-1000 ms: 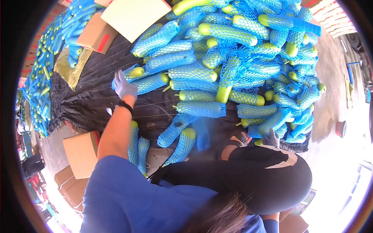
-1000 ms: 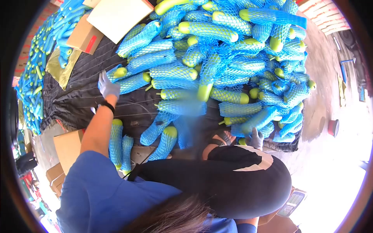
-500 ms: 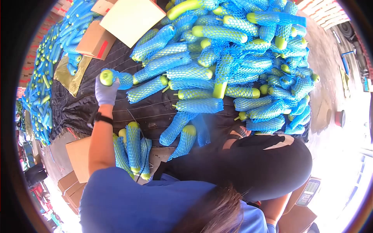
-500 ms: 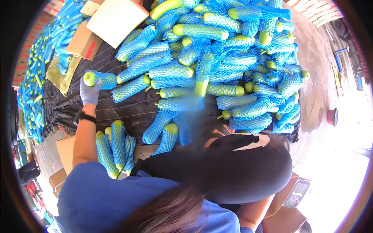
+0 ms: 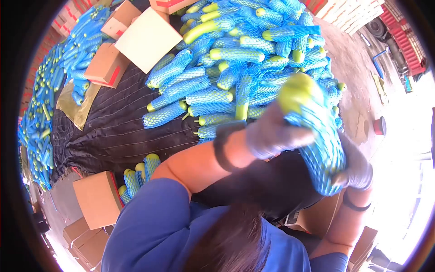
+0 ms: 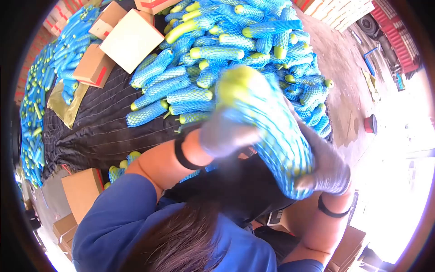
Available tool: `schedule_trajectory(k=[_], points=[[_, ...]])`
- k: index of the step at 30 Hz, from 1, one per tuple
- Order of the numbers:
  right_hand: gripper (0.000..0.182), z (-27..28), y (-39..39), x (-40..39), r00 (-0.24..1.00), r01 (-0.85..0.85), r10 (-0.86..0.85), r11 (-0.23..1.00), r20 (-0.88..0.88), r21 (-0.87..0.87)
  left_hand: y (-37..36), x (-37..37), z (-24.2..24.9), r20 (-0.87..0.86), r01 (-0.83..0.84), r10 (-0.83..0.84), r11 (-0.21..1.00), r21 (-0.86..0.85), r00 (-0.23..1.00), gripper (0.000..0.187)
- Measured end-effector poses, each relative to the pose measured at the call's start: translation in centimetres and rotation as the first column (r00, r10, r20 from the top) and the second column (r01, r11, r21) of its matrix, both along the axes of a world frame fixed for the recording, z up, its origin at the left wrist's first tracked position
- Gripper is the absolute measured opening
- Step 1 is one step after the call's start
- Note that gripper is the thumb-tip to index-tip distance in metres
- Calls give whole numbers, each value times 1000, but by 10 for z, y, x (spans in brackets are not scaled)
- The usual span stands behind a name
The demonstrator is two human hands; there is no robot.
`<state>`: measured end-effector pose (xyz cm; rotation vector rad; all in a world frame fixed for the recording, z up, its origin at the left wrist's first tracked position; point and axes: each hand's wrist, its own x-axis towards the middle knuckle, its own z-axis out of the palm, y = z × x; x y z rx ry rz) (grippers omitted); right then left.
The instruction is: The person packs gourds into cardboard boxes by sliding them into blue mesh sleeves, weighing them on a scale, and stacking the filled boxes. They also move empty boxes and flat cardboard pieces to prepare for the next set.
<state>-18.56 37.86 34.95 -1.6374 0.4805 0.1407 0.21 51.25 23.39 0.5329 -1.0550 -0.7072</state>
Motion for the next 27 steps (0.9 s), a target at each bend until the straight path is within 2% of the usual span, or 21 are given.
schedule_trajectory(k=[1,2,3,4,6,7,8,9,10,12,15,16,17,18,19,20,21,22,23,24,27], points=[[137,-4,3,-10,999,23,-20,997,-37,67,-4,-6,11,46,59,-56,996,-72,997,62],[130,-6,15,-20,994,80,-70,989,-79,125,-4,-15,18,-98,183,-201,969,-163,975,60],[124,-12,24,-35,985,160,-152,982,-75,104,-6,-6,7,-104,180,-199,969,-167,974,60],[119,-14,24,-51,977,203,-186,963,-106,180,-13,11,-18,69,-56,65,990,-132,995,60],[114,0,34,-83,940,337,-308,902,-144,271,-4,51,-79,-1,-307,311,938,160,950,54],[113,6,38,-97,921,390,-368,879,-131,273,14,95,-123,412,-655,526,697,293,744,45],[111,9,42,-114,895,445,-429,852,-120,275,39,115,-160,546,-815,616,327,479,568,36],[111,9,44,-138,849,528,-517,814,-112,240,67,155,-232,875,-944,389,-35,327,289,31],[111,9,47,-162,792,608,-602,766,-99,206,102,181,-269,945,-907,182,-282,313,270,33],[109,10,53,-206,679,734,-724,674,-123,81,148,200,-271,813,-725,-175,-581,371,556,62],[92,5,58,-251,566,820,-817,572,-108,-30,188,209,-323,766,-851,-464,-486,199,444,82],[84,6,64,-248,536,836,-839,543,-95,-75,186,200,-293,747,-887,-525,-421,189,408,75],[68,3,79,-246,458,882,-889,451,22,-133,193,207,-307,760,-951,-587,-280,132,278,61],[48,16,97,-207,369,927,-929,366,21,-85,182,196,-284,691,-952,-657,-247,183,303,60],[47,22,80,-218,271,925,-962,271,-36,-267,170,184,-262,618,-947,-719,-214,238,318,59],[43,10,70,-253,357,912,-934,350,-4,-213,173,195,-299,598,-917,-698,-256,305,393,53],[39,-16,48,-309,300,867,-954,267,12,-421,154,163,-256,663,-898,-617,-385,214,423,59],[39,-34,22,-358,348,635,-934,302,-87,-711,171,174,-288,693,-870,-544,-411,272,474,72],[44,-45,10,-377,327,421,-939,246,-106,-873,182,186,-310,712,-872,-523,-404,277,469,72],[51,-45,8,-379,299,223,-940,237,-165,-946,185,190,-311,730,-884,-516,-379,274,448,73],[55,-57,-13,-392,188,25,-866,476,-463,-879,192,192,-300,763,-901,-496,-340,270,416,74]])
